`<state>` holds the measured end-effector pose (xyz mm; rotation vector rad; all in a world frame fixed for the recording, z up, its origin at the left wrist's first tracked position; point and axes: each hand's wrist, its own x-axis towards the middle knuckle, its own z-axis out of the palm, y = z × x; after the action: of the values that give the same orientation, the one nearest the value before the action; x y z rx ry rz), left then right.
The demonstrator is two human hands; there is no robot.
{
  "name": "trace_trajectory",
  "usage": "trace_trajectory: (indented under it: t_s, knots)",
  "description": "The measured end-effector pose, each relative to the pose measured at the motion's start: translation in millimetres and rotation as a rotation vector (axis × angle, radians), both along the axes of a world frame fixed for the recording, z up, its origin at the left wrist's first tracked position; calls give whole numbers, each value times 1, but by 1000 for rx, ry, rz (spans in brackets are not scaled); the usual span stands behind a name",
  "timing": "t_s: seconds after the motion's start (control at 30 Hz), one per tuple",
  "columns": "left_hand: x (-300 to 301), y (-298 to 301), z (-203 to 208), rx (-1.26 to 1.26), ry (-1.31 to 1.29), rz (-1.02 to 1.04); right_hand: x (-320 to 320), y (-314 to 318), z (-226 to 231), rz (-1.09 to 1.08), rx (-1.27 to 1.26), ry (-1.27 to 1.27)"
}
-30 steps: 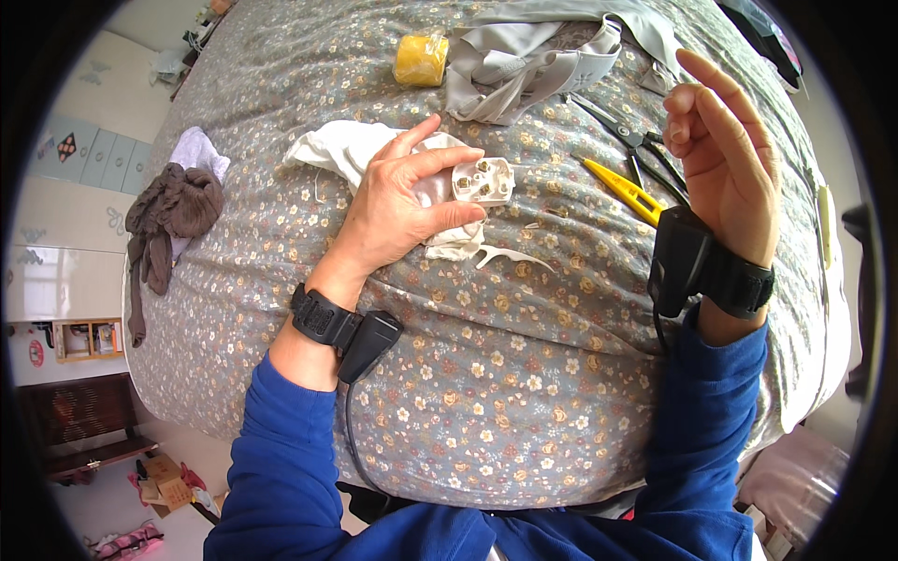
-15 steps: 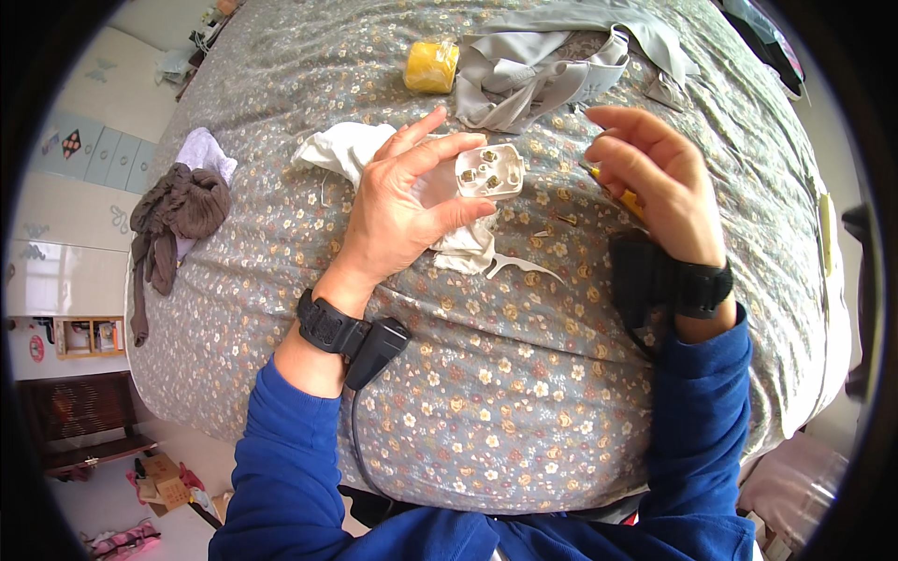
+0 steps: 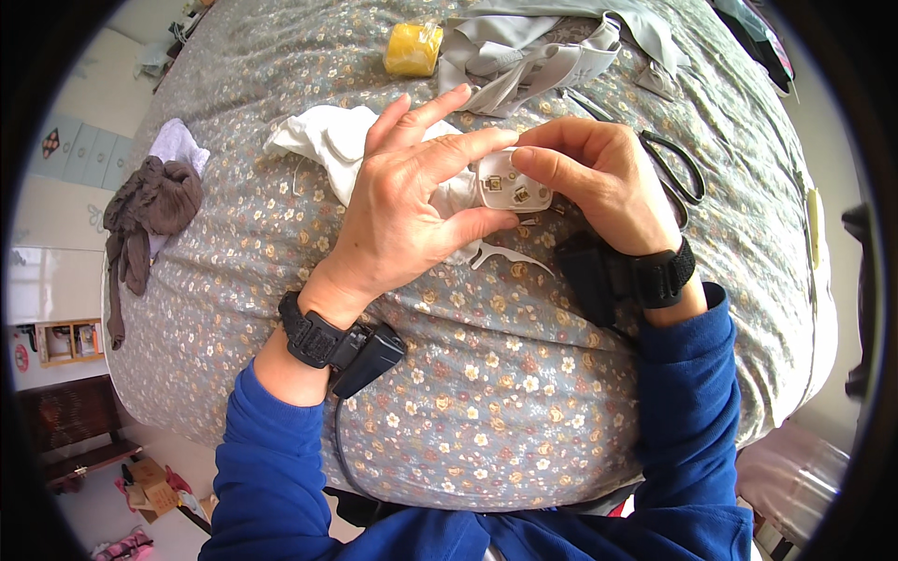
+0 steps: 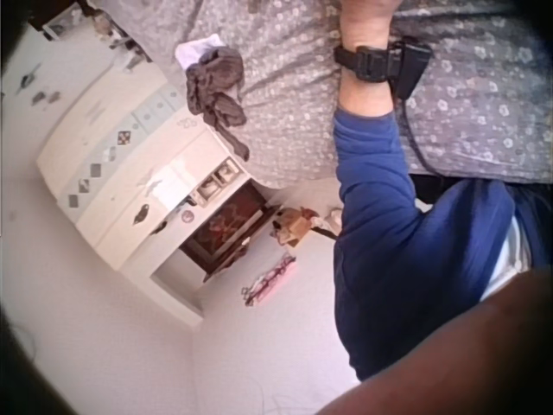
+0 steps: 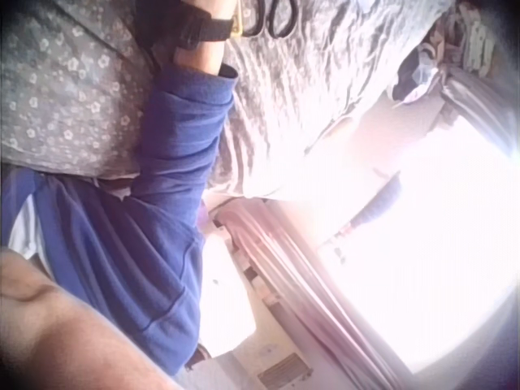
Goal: The person assembles a white electrical plug by inserting metal terminals into the housing and tightening them with a yellow screwdriver. They then attach the cover and retrieve a power strip from a storage area.
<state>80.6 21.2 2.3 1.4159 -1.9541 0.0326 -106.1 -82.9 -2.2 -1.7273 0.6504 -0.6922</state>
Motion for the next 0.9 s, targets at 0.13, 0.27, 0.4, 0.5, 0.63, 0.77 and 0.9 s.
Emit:
trace_trajectory:
  t_s: [0.13,0.27,0.4,0.5,0.63,0.77,0.9]
  knots:
    - [-1,-1,-1,-9,16,-8,1,-1,1,24,69,-9]
    - [-1,-1,-3,-16,14,-12,-4,0,7,59,156,9]
    - [-2,-1,-4,-17,18,-17,-3,-1,6,57,225,34]
    - [-2,-2,-4,-17,42,-25,-2,-2,3,74,260,19]
    - [-1,0,-2,28,5,-19,-3,-3,0,86,278,25]
    - [-2,0,-1,28,-7,-30,-3,-3,0,89,295,38]
    - [-2,-1,-2,25,-9,-40,-3,-2,-1,83,271,28]
